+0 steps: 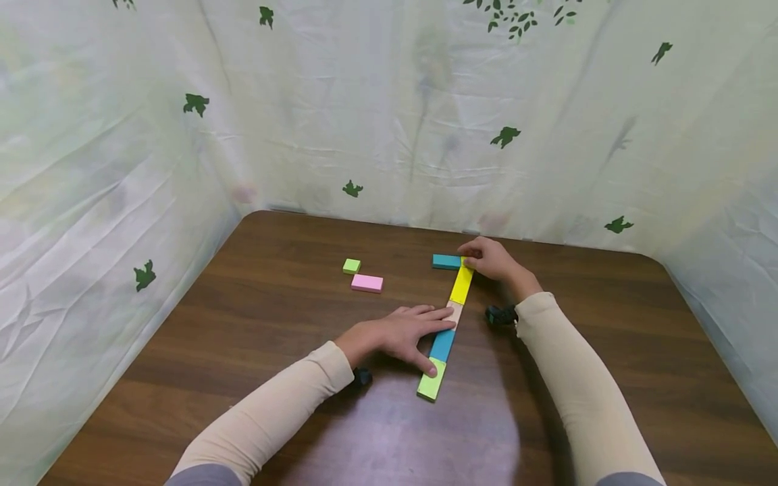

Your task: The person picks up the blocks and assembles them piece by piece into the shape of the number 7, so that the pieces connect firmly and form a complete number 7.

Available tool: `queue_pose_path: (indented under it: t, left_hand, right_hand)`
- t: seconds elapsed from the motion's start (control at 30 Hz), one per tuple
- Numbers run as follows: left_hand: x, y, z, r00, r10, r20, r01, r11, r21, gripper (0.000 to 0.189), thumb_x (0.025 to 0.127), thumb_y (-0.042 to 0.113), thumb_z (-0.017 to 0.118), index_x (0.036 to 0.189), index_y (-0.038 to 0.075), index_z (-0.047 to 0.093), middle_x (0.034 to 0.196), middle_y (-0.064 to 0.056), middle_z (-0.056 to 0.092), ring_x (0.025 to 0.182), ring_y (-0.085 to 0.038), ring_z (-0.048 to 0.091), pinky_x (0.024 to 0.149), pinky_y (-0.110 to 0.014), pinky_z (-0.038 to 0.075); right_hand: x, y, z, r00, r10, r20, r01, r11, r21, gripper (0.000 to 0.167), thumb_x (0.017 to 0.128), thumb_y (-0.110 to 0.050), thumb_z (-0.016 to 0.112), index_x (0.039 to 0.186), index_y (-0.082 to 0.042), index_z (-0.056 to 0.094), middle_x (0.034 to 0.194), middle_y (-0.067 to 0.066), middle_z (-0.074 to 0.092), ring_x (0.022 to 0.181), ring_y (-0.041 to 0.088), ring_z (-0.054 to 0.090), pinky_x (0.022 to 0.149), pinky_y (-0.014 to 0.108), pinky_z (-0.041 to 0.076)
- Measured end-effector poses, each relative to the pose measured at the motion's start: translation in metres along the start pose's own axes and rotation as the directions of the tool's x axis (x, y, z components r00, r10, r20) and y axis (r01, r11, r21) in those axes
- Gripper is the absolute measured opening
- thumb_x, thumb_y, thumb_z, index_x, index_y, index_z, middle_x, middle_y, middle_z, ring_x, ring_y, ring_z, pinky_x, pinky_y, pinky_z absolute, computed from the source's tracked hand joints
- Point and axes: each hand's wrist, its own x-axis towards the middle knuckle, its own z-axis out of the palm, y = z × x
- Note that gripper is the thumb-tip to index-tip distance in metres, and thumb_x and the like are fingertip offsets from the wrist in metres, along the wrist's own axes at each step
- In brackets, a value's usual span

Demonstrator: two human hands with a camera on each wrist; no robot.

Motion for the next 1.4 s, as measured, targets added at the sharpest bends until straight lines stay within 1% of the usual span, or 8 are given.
queue_pose_path:
  t: [0.1,0.2,0.43,0.6,0.87,1.03,1.2,1.4]
  left_hand:
    - [0.000,0.000,0.000,1.000,-0.001,0.002,0.001,1.000,0.003,0.093,0.083,0.061,0.068,0.158,0.035,0.021,0.169,0.014,0.005,0.157,-0.021,0.010,0.124,-0.050,0.016]
    - [0.001,-0.001,0.000,1.000,0.001,0.001,-0.001,1.000,0.002,0.093,0.083,0.062,0.068,0.158,0.035,0.021,0.169,0.013,0.005,0.156,-0.022,0.010,0.124,-0.050,0.016]
    - [0.000,0.000,0.000,1.000,0.016,-0.003,-0.016,1.000,0.010,0.092,0.084,0.060,0.069,0.159,0.033,0.022,0.169,0.012,0.006,0.157,-0.022,0.011,0.124,-0.051,0.017]
    - [-0.002,0.001,-0.001,1.000,0.020,-0.013,-0.020,1.000,0.008,0.092,0.083,0.059,0.069,0.159,0.033,0.023,0.169,0.012,0.007,0.156,-0.022,0.012,0.124,-0.050,0.017]
    - [-0.002,0.001,0.000,1.000,0.023,-0.013,-0.023,1.000,-0.003,0.092,0.084,0.059,0.069,0.158,0.033,0.023,0.169,0.012,0.008,0.156,-0.022,0.011,0.124,-0.051,0.017]
    - [-0.002,0.001,0.000,1.000,0.022,-0.008,-0.022,1.000,-0.007,0.092,0.084,0.059,0.069,0.159,0.032,0.023,0.169,0.011,0.007,0.157,-0.022,0.011,0.124,-0.051,0.016]
    - [-0.001,-0.001,0.001,1.000,0.016,-0.002,-0.016,1.000,-0.008,0.092,0.084,0.060,0.068,0.159,0.033,0.021,0.169,0.012,0.006,0.157,-0.023,0.011,0.124,-0.051,0.015]
    - [0.000,0.000,0.001,1.000,0.012,0.000,-0.012,1.000,-0.011,0.093,0.083,0.061,0.069,0.159,0.034,0.021,0.169,0.013,0.006,0.157,-0.022,0.010,0.124,-0.051,0.015]
  right_hand:
    - [0.000,-0.002,-0.001,0.999,-0.041,-0.012,0.040,0.999,-0.018,0.033,0.095,-0.006,0.057,0.126,-0.001,0.066,0.123,0.019,0.063,0.109,0.033,0.059,0.098,0.049,0.050]
    - [0.001,-0.005,-0.002,0.997,-0.075,0.005,0.075,0.996,-0.048,0.033,0.094,-0.003,0.055,0.125,0.000,0.067,0.121,0.019,0.064,0.105,0.032,0.059,0.095,0.048,0.051]
    - [0.003,-0.011,-0.002,0.990,-0.141,0.032,0.144,0.982,-0.123,0.031,0.094,-0.010,0.062,0.124,-0.002,0.069,0.119,0.018,0.065,0.105,0.032,0.059,0.095,0.049,0.049]
    - [0.008,-0.016,0.001,0.993,-0.109,0.040,0.113,0.985,-0.131,0.032,0.092,-0.017,0.067,0.121,-0.002,0.070,0.120,0.017,0.066,0.106,0.031,0.060,0.096,0.046,0.050]
    - [0.010,-0.019,0.005,0.999,-0.014,0.041,0.018,0.995,-0.094,0.030,0.093,-0.016,0.067,0.120,-0.003,0.070,0.121,0.016,0.066,0.105,0.029,0.058,0.096,0.043,0.050]
    - [0.007,-0.015,0.005,1.000,-0.017,0.011,0.017,0.998,-0.067,0.031,0.096,-0.014,0.062,0.124,-0.003,0.067,0.125,0.017,0.065,0.111,0.032,0.060,0.100,0.047,0.050]
    - [0.002,-0.010,0.003,0.998,-0.048,-0.041,0.044,0.996,-0.078,0.031,0.095,-0.005,0.052,0.122,-0.002,0.068,0.122,0.018,0.066,0.110,0.033,0.061,0.100,0.049,0.051]
    - [-0.003,-0.011,0.001,0.997,-0.073,0.006,0.073,0.992,-0.106,0.033,0.092,-0.001,0.053,0.121,-0.002,0.069,0.118,0.016,0.065,0.106,0.031,0.060,0.098,0.048,0.051]
